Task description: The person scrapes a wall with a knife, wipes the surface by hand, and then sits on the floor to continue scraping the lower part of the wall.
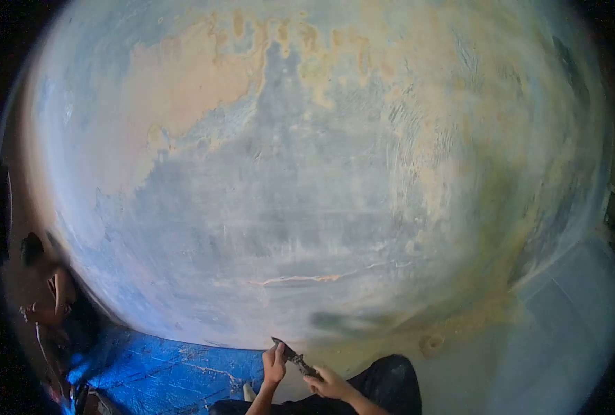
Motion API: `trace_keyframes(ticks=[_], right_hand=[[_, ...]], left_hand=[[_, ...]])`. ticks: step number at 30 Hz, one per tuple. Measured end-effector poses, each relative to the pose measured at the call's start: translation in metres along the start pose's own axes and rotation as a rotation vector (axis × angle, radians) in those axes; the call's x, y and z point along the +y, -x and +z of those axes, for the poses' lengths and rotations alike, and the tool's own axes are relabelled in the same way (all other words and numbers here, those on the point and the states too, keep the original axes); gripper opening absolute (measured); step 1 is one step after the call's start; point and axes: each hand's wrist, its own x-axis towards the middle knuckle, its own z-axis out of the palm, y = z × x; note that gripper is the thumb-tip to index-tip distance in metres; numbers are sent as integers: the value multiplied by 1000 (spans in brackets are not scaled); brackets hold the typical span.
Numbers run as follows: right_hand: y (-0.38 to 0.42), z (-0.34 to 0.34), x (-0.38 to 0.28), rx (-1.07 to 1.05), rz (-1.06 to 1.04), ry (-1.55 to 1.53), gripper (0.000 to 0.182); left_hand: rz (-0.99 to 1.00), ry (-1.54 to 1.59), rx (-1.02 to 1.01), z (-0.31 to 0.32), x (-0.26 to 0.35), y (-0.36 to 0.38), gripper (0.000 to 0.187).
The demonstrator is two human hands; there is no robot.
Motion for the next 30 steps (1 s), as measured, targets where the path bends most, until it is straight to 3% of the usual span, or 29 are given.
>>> trace_keyframes(ticks=[5, 7, 10, 13, 17, 19, 21, 24, 28, 29, 30], right_hand=[[21, -19, -6, 31, -119, 100, 25], [33, -36, -16, 8, -10, 121, 29], [39, -51, -11, 57, 5, 88, 38], [49, -57, -46, 130, 68, 152, 38], [43, -62, -90, 185, -107, 181, 31], [29, -65, -121, 214, -395, 332, 29], [13, -66, -165, 216, -363, 137, 28], [-13, -61, -258, 290, -530, 221, 33], [-50, -50, -354, 425, -693, 341, 43], [-60, -47, -372, 459, -719, 368, 44], [-70, -45, -385, 486, -753, 408, 44]], left_hand=[[-146, 79, -132, 12, 28, 7, 48], [-167, 30, -190, 16, 51, 9, 50], [-99, -95, -264, 28, 88, 0, 53], [-5, -162, -308, 43, 111, -18, 56], [180, -165, -303, 58, 168, -52, 54], [312, -197, -329, 56, 195, -83, 52], [450, -228, -288, 55, 237, -116, 51], [732, -319, -147, 51, 299, -178, 49], [1149, -547, 335, 21, 373, -252, 27], [1270, -516, 464, 12, 389, -270, 26], [1272, -535, 609, 6, 404, -285, 31]])
